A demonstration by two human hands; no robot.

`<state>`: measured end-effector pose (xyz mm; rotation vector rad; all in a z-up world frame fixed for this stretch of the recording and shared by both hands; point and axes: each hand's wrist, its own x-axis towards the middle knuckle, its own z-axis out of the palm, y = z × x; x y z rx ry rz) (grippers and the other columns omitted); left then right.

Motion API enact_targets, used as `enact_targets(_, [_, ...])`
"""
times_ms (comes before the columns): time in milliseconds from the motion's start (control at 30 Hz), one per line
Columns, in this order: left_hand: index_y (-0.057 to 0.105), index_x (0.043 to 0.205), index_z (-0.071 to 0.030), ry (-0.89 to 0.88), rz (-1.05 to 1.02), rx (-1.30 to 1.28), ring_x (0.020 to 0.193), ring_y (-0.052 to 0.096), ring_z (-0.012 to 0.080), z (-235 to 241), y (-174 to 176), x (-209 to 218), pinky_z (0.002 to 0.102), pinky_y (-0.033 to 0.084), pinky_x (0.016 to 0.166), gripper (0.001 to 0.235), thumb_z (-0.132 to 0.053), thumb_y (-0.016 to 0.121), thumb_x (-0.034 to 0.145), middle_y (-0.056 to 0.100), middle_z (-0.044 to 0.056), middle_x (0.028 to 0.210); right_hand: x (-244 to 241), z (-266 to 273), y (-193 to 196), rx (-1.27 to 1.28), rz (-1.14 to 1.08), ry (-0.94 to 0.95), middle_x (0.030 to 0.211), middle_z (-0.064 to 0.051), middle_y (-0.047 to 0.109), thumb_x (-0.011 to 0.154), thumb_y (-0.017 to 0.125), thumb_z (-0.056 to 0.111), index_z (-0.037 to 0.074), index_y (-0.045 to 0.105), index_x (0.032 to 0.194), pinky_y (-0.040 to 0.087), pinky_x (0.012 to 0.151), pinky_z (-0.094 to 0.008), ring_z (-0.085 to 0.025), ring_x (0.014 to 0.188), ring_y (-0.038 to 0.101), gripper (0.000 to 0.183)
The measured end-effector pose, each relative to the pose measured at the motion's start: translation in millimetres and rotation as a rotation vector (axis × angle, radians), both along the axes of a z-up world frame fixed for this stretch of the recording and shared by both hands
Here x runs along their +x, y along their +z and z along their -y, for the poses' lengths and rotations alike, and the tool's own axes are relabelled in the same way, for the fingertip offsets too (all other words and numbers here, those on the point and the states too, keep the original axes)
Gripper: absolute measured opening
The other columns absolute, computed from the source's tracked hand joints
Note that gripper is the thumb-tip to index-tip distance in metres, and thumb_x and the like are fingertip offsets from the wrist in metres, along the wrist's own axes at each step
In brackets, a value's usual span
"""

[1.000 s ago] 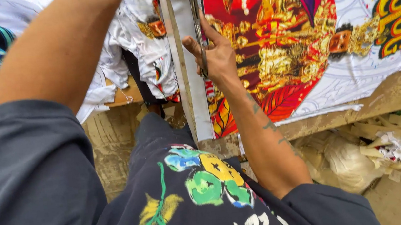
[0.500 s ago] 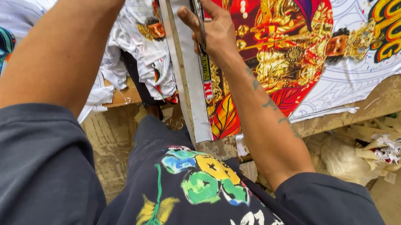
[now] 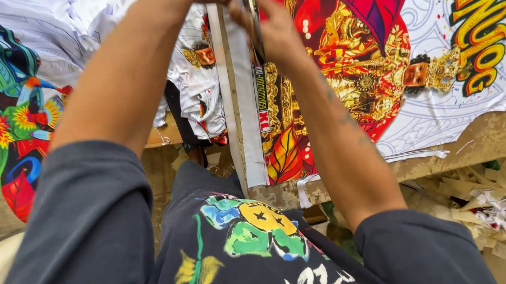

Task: Cutting out patterns from printed fabric using large scissors on a workbench

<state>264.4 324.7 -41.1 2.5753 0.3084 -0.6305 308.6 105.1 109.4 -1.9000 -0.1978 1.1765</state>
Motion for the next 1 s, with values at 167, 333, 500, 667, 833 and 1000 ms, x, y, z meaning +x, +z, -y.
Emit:
enact_targets(167, [0.031, 0.167, 0.0, 0.069, 0.369, 0.243, 0.139, 0.052, 0.0511, 94, 54, -82, 0.056, 0.049, 0.109, 0.096, -0.047, 0.086, 0.104, 0.055, 0.034, 0.156, -89, 152, 7, -0.024, 0.239, 0.175, 0.076, 0.005, 0.036, 0.095, 0.081, 0.049, 0.027, 0.045, 0.171, 0.033, 0.067, -0.025, -0.009, 0.062, 0.029, 0.087])
enact_targets(333, [0.059, 0.104, -0.022, 0.067, 0.304, -0.136, 0.061, 0.073, 0.0402, 213, 51, -227, 0.052, 0.058, 0.053, 0.006, -0.024, 0.054, 0.105, 0.064, 0.011, 0.074, -220, 377, -30, -0.223, 0.442, -0.216, 0.072, -0.014, 0.077, 0.073, 0.101, 0.038, 0.036, 0.062, 0.161, 0.057, 0.052, -0.032, -0.018, 0.057, 0.071, 0.096])
enact_targets(500, [0.066, 0.102, -0.011, 0.045, 0.537, -0.106, 0.116, 0.061, 0.0527, 229, 73, -232, 0.057, 0.053, 0.093, 0.015, -0.022, 0.076, 0.099, 0.057, 0.026, 0.128, -309, 517, -44, -0.329, 0.571, -0.599, 0.074, -0.017, 0.07, 0.086, 0.096, 0.016, 0.023, 0.059, 0.165, 0.054, 0.046, -0.032, -0.023, 0.054, 0.066, 0.087])
enact_targets(667, [0.063, 0.117, 0.003, -0.159, 0.644, -0.099, 0.159, 0.023, 0.0621, 274, 57, -245, 0.063, 0.042, 0.127, 0.026, -0.014, 0.082, 0.109, 0.022, 0.039, 0.175, -388, 569, -66, -0.273, 0.506, -1.028, 0.067, -0.015, 0.06, 0.107, 0.086, 0.017, 0.024, 0.049, 0.169, 0.056, 0.037, -0.032, -0.024, 0.044, 0.062, 0.073])
enact_targets(833, [0.067, 0.112, 0.001, -0.157, 0.858, 0.147, 0.138, 0.062, 0.0498, 369, 60, -325, 0.047, 0.061, 0.106, 0.01, -0.004, 0.069, 0.104, 0.069, 0.033, 0.139, -431, 621, -96, -0.299, 0.463, -1.095, 0.068, -0.016, 0.064, 0.102, 0.091, 0.017, 0.024, 0.053, 0.167, 0.055, 0.037, -0.032, -0.026, 0.045, 0.065, 0.076])
enact_targets(1000, [0.061, 0.134, -0.018, -0.137, 0.736, 0.045, 0.109, 0.074, 0.0305, 448, 69, -337, 0.035, 0.065, 0.078, 0.036, -0.007, 0.056, 0.1, 0.066, 0.011, 0.124, -398, 694, -149, -0.339, 0.537, -1.13, 0.072, -0.011, 0.068, 0.094, 0.099, 0.021, 0.026, 0.056, 0.166, 0.055, 0.041, -0.032, -0.016, 0.052, 0.062, 0.084])
